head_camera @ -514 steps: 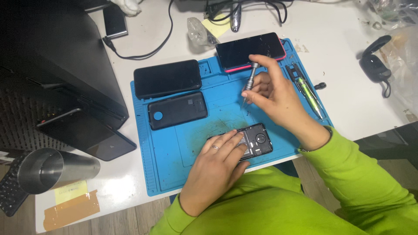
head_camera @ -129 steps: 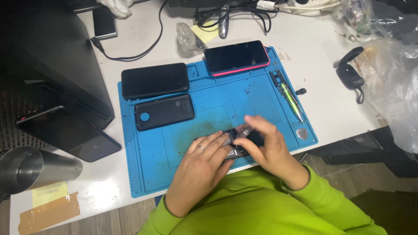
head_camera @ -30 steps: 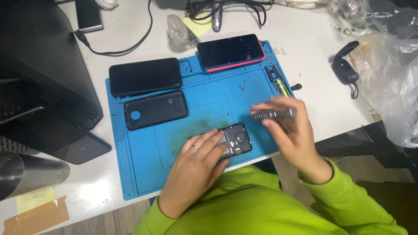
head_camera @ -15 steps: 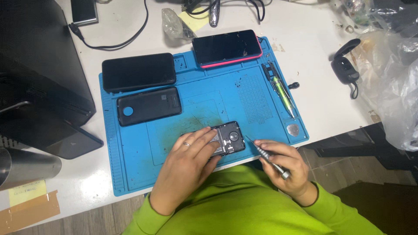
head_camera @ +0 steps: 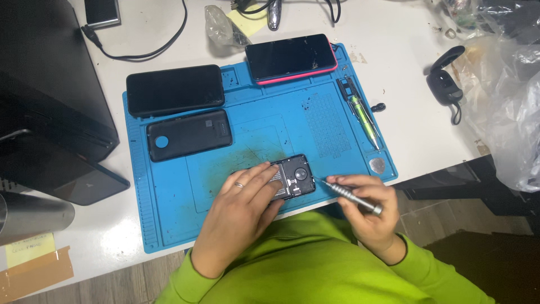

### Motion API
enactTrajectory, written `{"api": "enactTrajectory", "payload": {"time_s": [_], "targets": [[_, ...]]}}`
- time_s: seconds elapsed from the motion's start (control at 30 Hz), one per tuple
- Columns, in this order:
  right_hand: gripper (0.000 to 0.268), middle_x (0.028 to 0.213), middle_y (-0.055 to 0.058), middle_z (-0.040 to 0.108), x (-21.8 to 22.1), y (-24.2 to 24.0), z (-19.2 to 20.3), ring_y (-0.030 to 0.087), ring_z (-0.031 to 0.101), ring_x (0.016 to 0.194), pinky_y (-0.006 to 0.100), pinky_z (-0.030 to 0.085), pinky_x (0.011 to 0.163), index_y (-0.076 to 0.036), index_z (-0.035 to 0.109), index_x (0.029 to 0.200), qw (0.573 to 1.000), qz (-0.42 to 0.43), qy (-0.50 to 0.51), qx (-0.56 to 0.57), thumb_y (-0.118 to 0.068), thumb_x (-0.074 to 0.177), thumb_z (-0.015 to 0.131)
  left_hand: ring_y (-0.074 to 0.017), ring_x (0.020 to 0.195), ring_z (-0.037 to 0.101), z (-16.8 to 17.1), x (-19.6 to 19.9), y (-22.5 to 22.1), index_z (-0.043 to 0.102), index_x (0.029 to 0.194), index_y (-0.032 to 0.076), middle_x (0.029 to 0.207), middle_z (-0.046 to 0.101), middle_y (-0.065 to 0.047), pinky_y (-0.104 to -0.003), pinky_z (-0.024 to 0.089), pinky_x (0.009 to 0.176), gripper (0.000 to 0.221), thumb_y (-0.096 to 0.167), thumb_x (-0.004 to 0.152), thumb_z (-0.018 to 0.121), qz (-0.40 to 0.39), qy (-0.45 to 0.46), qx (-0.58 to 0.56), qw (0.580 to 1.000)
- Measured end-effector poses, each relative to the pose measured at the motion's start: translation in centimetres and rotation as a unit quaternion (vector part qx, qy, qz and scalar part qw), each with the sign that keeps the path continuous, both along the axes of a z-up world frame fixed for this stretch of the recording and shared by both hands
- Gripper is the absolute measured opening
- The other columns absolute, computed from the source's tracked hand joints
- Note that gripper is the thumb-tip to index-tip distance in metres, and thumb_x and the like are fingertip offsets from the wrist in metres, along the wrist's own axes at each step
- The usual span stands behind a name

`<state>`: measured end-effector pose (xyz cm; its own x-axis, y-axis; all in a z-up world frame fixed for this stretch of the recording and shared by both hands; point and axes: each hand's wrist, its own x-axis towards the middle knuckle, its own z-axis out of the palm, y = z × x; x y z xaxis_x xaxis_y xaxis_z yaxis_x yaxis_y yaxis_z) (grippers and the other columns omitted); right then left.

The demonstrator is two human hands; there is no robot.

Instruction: The person uses a screwdriver to remove screws from the back of a disassembled smartphone placed on a blue mat. The person repeatedly tightens and loosens screws around the camera module and battery area while handling the phone and tools.

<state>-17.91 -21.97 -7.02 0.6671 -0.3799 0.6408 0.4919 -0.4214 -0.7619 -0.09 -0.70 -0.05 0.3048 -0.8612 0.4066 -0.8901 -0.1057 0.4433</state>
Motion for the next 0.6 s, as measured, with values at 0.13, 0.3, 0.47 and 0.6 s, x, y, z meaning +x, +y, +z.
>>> {"api": "enactTrajectory", "payload": {"time_s": [0.13, 0.3, 0.47, 0.6], "targets": [[0.026, 0.118, 0.025, 0.06, 0.3, 1.0, 1.2, 0.044, 0.069, 0.115, 0.063, 0.063, 0.109, -0.003, 0.042, 0.112, 0.998, -0.015, 0.02, 0.061, 0.002, 0.097, 0.062, -0.0361, 0.132, 0.059, 0.2, 0.0, 0.1, 0.067, 0.118, 0.004, 0.136, 0.066, -0.016, -0.052, 0.046, 0.108, 0.026, 0.02, 0.098, 0.07, 0.0, 0.003, -0.003, 1.0], [0.025, 0.117, 0.027, 0.063, 0.5, 1.2, 1.5, 0.043, 0.07, 0.112, 0.059, 0.066, 0.105, -0.003, 0.042, 0.111, 0.996, -0.032, 0.031, 0.075, -0.001, 0.097, 0.063, -0.0361, 0.133, 0.058, 0.3, 0.0, 0.1, 0.067, 0.12, 0.004, 0.137, 0.066, -0.016, -0.052, 0.045, 0.108, 0.028, 0.019, 0.097, 0.07, -0.001, 0.004, 0.001, 1.0], [0.023, 0.116, 0.028, 0.063, 0.7, 1.4, 1.8, 0.044, 0.071, 0.111, 0.059, 0.065, 0.104, -0.003, 0.042, 0.111, 0.996, -0.039, 0.029, 0.076, 0.0, 0.098, 0.061, -0.0362, 0.131, 0.06, 0.4, 0.0, 0.0, 0.067, 0.117, 0.004, 0.135, 0.067, -0.016, -0.051, 0.046, 0.106, 0.025, 0.018, 0.096, 0.071, -0.002, 0.005, -0.011, 1.0], [0.023, 0.116, 0.029, 0.062, 0.8, 1.7, 1.9, 0.046, 0.071, 0.111, 0.059, 0.064, 0.105, -0.003, 0.041, 0.111, 0.996, -0.037, 0.032, 0.075, 0.001, 0.098, 0.06, -0.0348, 0.132, 0.06, 0.2, 0.0, 0.0, 0.067, 0.116, 0.005, 0.135, 0.067, -0.015, -0.05, 0.045, 0.107, 0.024, 0.02, 0.097, 0.07, 0.002, -0.004, -0.009, 1.0]]}}
